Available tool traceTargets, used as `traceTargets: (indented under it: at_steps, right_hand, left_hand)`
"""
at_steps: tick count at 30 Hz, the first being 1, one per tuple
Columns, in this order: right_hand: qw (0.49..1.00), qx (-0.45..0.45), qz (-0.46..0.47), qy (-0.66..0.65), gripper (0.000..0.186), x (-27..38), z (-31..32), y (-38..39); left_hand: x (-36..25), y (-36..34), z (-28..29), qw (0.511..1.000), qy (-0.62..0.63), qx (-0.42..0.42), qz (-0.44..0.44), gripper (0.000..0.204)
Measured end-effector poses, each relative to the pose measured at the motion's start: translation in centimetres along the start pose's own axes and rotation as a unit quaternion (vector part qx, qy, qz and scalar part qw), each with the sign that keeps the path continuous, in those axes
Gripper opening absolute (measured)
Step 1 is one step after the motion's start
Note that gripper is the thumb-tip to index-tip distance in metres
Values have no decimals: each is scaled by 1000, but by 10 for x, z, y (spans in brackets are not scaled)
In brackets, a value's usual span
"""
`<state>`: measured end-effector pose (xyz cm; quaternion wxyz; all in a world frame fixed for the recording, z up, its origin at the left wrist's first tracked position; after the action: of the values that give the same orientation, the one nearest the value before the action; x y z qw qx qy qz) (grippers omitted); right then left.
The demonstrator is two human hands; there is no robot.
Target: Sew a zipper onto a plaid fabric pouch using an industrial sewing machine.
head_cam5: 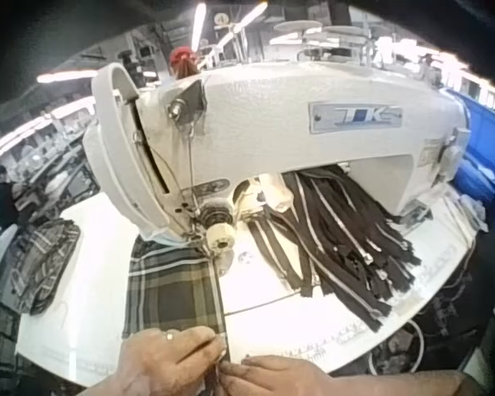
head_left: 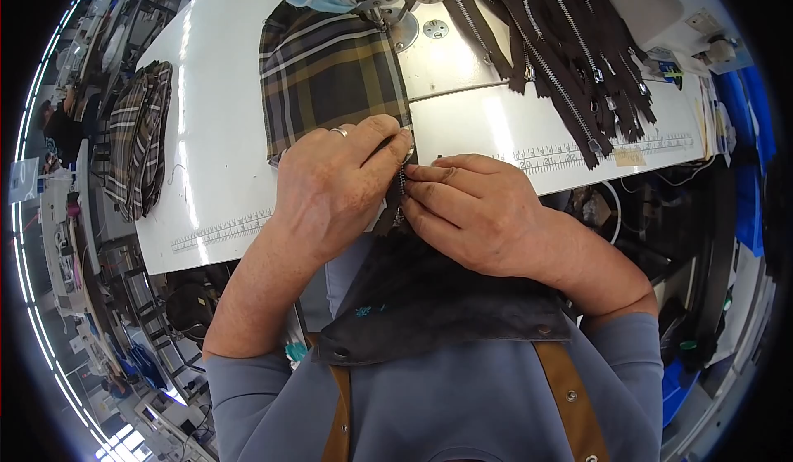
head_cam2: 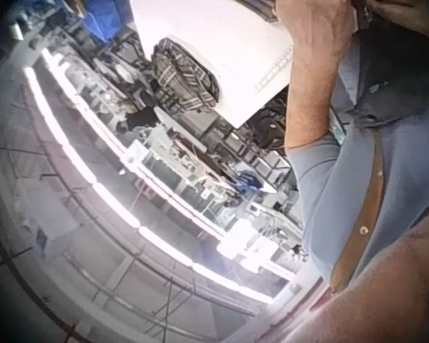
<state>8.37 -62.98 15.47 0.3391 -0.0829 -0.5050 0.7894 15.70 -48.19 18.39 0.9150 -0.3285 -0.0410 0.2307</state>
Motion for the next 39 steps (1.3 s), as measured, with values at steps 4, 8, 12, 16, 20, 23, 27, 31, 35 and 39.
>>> traceTargets:
  at_steps: [4,8,12,16,20,23,27,31,35,39]
  right_hand:
    - [1000,23,2,-17,6,-2,2,-2]
    - [999,41,7,-26,6,-4,2,-4]
    - [998,46,13,-36,7,-8,0,-9]
    - [997,67,18,-16,8,-19,-1,-17]
    - [995,93,23,-7,9,-33,-4,-27]
    - [992,120,36,-1,9,-42,-6,-34]
    - [990,134,51,-5,7,-55,-10,-44]
    - [986,161,51,1,6,-70,-14,-52]
    - [985,161,58,2,7,-84,-19,-56]
    - [989,128,63,32,8,-91,-23,-55]
  left_hand:
    - [4,2,0,1000,7,4,-3,29]
    - [7,1,-1,999,33,7,-8,29]
    - [10,0,-2,999,33,29,-17,29]
    - [20,-6,-5,999,46,16,-9,30]
    - [32,-13,-12,997,72,5,9,27]
    - [41,-18,-16,997,77,8,11,26]
    - [55,-23,-21,997,72,6,10,24]
    - [66,-28,-28,997,77,2,6,24]
    - [77,-31,-35,997,81,-17,9,22]
    - [87,-35,-39,997,56,-47,-13,21]
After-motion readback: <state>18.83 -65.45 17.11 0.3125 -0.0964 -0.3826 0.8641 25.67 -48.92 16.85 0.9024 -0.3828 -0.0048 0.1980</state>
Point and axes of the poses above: each hand's wrist, its own y-axis away from the middle knuckle, its own z-axis out of the back of the hand, x = y × z, the point moved 3 cm from there along -y, towards the middle knuckle, and after that the axes turned 14 degrees about -x, right-handed, at the moved point
